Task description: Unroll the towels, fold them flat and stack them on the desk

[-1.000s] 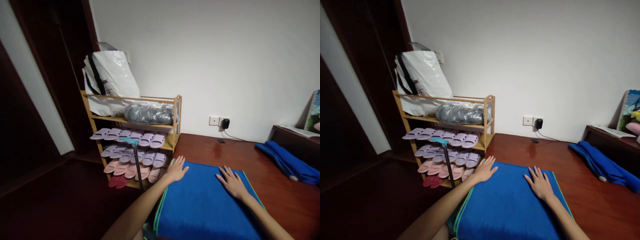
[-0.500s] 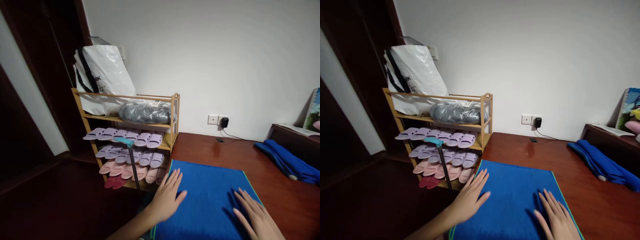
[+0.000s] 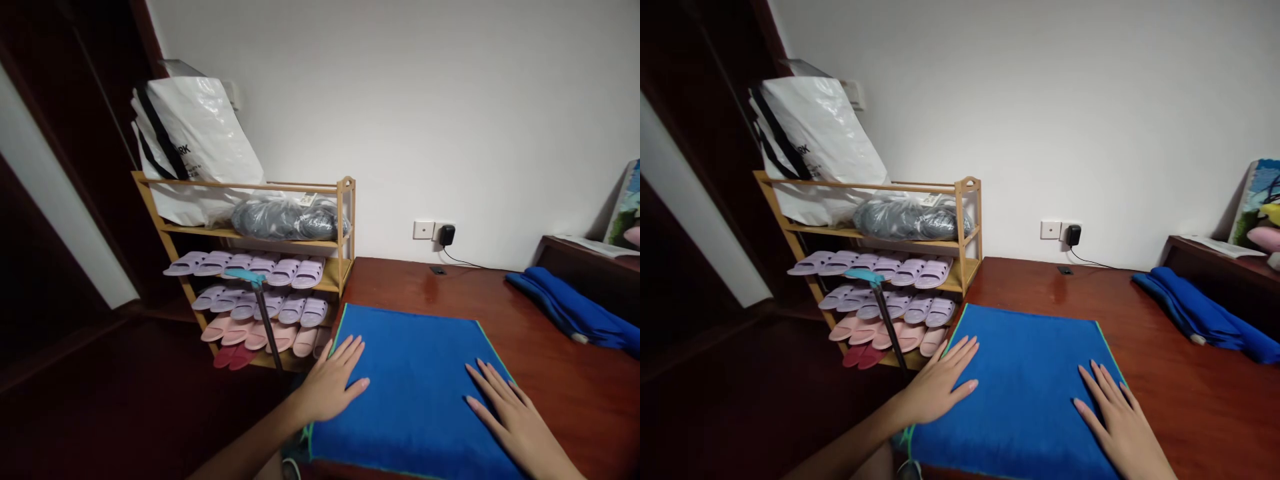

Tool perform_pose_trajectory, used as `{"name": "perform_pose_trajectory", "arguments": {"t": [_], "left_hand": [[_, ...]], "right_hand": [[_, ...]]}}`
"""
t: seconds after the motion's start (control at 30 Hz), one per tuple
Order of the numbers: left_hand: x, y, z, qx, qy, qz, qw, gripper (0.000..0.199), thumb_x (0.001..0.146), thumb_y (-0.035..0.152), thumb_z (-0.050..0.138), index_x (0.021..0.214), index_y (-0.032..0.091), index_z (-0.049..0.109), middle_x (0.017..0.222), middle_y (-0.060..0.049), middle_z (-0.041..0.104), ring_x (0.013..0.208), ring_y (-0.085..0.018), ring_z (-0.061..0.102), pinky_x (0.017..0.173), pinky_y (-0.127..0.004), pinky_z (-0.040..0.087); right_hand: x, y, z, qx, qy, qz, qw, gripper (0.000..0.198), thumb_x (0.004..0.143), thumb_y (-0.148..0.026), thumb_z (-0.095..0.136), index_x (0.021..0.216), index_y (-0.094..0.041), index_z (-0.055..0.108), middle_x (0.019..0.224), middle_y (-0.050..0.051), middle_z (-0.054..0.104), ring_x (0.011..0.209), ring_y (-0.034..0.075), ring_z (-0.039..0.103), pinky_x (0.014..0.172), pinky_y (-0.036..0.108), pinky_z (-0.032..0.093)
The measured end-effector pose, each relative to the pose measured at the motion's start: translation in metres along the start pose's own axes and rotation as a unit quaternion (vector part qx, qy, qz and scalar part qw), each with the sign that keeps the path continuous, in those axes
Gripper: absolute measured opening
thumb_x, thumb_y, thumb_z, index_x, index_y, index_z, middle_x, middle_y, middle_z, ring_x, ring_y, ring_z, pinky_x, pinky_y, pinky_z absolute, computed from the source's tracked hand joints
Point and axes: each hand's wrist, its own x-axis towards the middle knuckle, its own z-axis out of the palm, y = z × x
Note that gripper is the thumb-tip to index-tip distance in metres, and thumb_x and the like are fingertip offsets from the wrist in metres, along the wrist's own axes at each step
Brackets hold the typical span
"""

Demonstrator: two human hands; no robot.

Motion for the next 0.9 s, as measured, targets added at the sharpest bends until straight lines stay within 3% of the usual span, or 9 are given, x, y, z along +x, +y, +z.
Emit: {"name": "perform_pose_trajectory", "arguments": {"t": [0.17,0.23,0.33,0.47,0.67,0.8,0.9], "left_hand": [[0.007,0.004,-0.001,0.037,0.041,-0.012,0.998,0.066,0.095,0.058,0.027,0.146,0.016,0.027,0.152,-0.010,0.019,0.140,-0.027,0.013,0.113,-0.050,0.012],[0.000,0.011,0.001,0.039,0.061,0.009,0.997,0.065,0.096,0.056,0.027,0.146,0.015,0.027,0.153,-0.010,0.017,0.140,-0.027,0.012,0.113,-0.048,0.015],[-0.014,0.020,0.005,0.019,0.037,0.059,0.997,0.062,0.096,0.055,0.027,0.148,0.022,0.019,0.153,-0.005,0.017,0.140,-0.026,0.013,0.112,-0.045,0.020],[-0.017,0.020,0.008,0.007,0.009,0.063,0.998,0.064,0.095,0.058,0.028,0.149,0.026,0.015,0.154,-0.002,0.014,0.140,-0.027,0.011,0.112,-0.047,0.018],[0.008,0.010,-0.002,0.012,-0.022,0.043,0.999,0.066,0.094,0.061,0.025,0.149,0.024,0.017,0.153,-0.003,0.014,0.140,-0.026,0.010,0.113,-0.046,0.013],[0.023,0.013,-0.010,0.019,-0.052,0.033,0.998,0.069,0.094,0.062,0.024,0.148,0.020,0.019,0.153,-0.006,0.013,0.141,-0.026,0.008,0.113,-0.044,0.012],[0.028,0.019,-0.007,0.024,-0.038,0.025,0.999,0.069,0.095,0.061,0.019,0.148,0.017,0.018,0.154,-0.007,0.012,0.141,-0.026,0.006,0.113,-0.046,0.011]], "right_hand": [[0.007,-0.010,-0.010,-0.002,0.051,0.003,0.999,0.071,0.084,-0.069,0.027,0.138,-0.024,0.040,0.147,0.002,0.030,0.138,0.020,0.022,0.113,0.045,0.026],[0.000,-0.014,-0.010,-0.009,0.065,-0.002,0.998,0.071,0.084,-0.069,0.029,0.138,-0.024,0.040,0.147,0.002,0.031,0.138,0.020,0.023,0.113,0.044,0.027],[-0.011,-0.019,-0.005,-0.004,0.047,-0.012,0.999,0.070,0.084,-0.068,0.030,0.142,-0.029,0.031,0.149,-0.001,0.025,0.138,0.020,0.023,0.113,0.045,0.026],[-0.010,-0.020,-0.003,-0.005,0.016,-0.010,1.000,0.071,0.083,-0.070,0.028,0.143,-0.033,0.024,0.151,-0.003,0.016,0.139,0.019,0.018,0.114,0.046,0.022],[0.015,-0.017,-0.011,0.008,-0.010,0.010,1.000,0.072,0.083,-0.072,0.023,0.143,-0.033,0.023,0.152,-0.003,0.015,0.140,0.017,0.013,0.115,0.043,0.020],[0.030,-0.020,-0.014,0.004,-0.006,0.004,1.000,0.077,0.083,-0.073,0.020,0.144,-0.027,0.026,0.152,0.002,0.017,0.140,0.019,0.013,0.115,0.043,0.019],[0.038,-0.025,-0.012,-0.001,-0.002,0.004,1.000,0.078,0.082,-0.074,0.021,0.144,-0.028,0.025,0.152,0.003,0.016,0.141,0.020,0.012,0.114,0.044,0.019]]}}
